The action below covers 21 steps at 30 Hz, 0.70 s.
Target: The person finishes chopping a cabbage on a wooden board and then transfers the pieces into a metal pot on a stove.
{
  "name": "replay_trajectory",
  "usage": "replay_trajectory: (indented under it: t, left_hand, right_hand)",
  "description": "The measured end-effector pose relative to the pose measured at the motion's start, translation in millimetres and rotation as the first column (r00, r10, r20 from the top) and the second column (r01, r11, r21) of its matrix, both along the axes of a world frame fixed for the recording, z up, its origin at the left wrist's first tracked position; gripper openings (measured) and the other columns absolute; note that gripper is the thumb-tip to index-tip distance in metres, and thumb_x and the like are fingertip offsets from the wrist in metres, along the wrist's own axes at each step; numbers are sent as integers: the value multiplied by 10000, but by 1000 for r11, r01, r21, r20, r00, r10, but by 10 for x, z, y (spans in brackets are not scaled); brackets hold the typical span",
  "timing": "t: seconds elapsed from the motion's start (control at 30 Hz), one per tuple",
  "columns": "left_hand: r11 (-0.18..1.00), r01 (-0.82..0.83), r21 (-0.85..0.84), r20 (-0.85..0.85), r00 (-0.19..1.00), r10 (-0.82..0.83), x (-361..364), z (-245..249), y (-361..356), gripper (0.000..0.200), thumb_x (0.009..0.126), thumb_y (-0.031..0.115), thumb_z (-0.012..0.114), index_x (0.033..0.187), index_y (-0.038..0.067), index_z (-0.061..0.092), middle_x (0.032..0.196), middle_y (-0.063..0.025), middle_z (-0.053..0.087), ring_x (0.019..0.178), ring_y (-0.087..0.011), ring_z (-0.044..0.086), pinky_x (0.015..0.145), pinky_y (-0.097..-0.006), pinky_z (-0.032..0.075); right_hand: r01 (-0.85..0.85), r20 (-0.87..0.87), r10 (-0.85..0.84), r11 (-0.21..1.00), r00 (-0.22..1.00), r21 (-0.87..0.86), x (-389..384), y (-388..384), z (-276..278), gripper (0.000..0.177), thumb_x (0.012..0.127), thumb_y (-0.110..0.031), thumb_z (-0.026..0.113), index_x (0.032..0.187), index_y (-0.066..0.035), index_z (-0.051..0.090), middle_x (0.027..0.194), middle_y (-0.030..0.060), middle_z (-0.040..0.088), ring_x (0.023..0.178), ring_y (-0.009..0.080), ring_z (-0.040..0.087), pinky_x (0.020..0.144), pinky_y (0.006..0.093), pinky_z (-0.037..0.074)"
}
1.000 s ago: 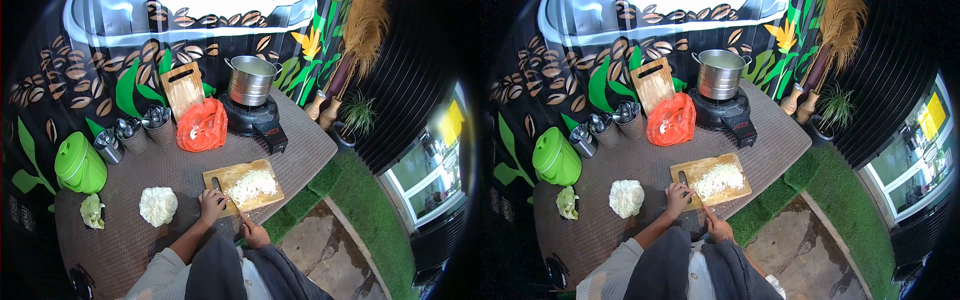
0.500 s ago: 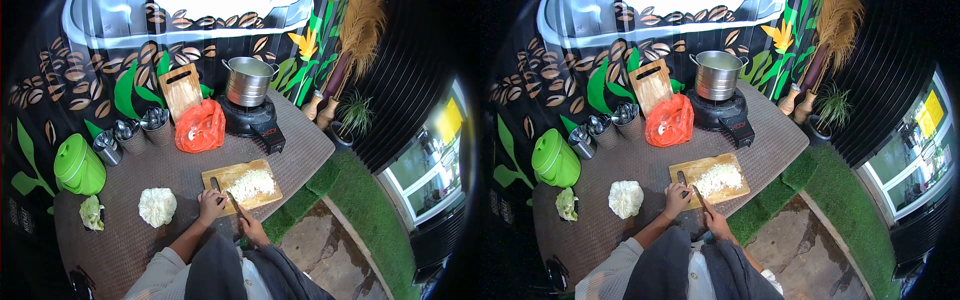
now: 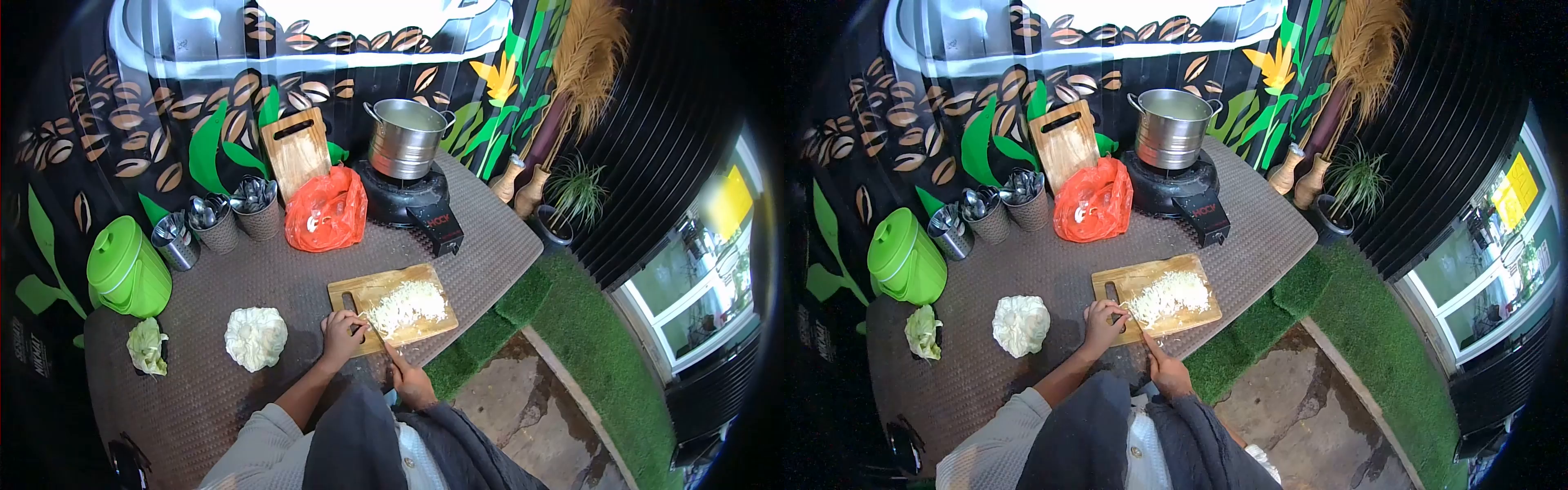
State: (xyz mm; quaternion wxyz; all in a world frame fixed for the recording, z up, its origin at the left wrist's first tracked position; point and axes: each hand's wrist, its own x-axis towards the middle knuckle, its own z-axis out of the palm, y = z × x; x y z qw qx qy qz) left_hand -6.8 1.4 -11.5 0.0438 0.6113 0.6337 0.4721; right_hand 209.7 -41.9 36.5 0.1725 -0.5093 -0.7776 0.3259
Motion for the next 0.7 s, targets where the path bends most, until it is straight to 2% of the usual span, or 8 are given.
replay_trajectory:
  t: [0.2, 0.27, 0.4, 0.47, 0.57, 0.7]
  left_hand:
    - [1000, 14, -2, -12, 1000, -14, -3, 14, -2, 143, 746, 204, 823, 820, 130, 725, 934, 21, 633, 979, -199, 576, 911, -395, 354]
    - [1000, 12, 15, -22, 1000, -11, -3, 0, -12, 136, 748, 205, 822, 822, 135, 732, 922, 24, 633, 972, -196, 578, 910, -394, 355]
    - [1000, 10, 12, -24, 1000, -10, -1, 24, -12, 125, 750, 201, 819, 817, 139, 734, 915, 23, 633, 969, -198, 580, 907, -393, 358]
    - [1000, 15, 12, -12, 1000, -15, 1, 41, -18, 118, 750, 194, 816, 816, 140, 734, 916, 23, 632, 967, -200, 580, 903, -393, 361]
    - [1000, 16, -1, -16, 1000, -16, -4, 61, -22, 125, 743, 194, 820, 817, 141, 735, 919, 23, 630, 965, -204, 580, 900, -394, 364]
    - [1000, 24, -1, -13, 1000, -24, -10, 48, -5, 130, 737, 195, 823, 813, 140, 733, 921, 20, 630, 963, -208, 581, 900, -396, 364]
  right_hand:
    - [-26, -16, 27, 997, 999, 73, 25, 19, -49, 583, 966, -198, 516, 1509, -349, 368, 796, 251, 664, 706, 429, 655, 669, 512, 521]
    - [-36, -9, 36, 996, 999, 79, 14, -1, -24, 542, 966, -176, 527, 1486, -282, 420, 764, 268, 642, 682, 448, 636, 635, 520, 496]
    - [-46, -40, 50, 993, 998, 106, 10, 8, -89, 551, 966, -172, 520, 1494, -282, 407, 750, 261, 641, 671, 442, 637, 631, 517, 495]
    - [-50, 25, 48, 995, 999, 90, -2, 7, -104, 617, 958, -184, 515, 1528, -330, 332, 743, 245, 656, 660, 428, 646, 641, 525, 517]
    - [-48, 114, 48, 999, 992, -2, -44, 54, 31, 627, 956, -179, 509, 1531, -340, 318, 745, 240, 660, 658, 431, 644, 642, 534, 513]
    - [-44, 146, 44, 999, 988, -3, -97, 118, 39, 619, 963, -179, 497, 1529, -352, 317, 740, 236, 661, 663, 435, 644, 648, 538, 513]
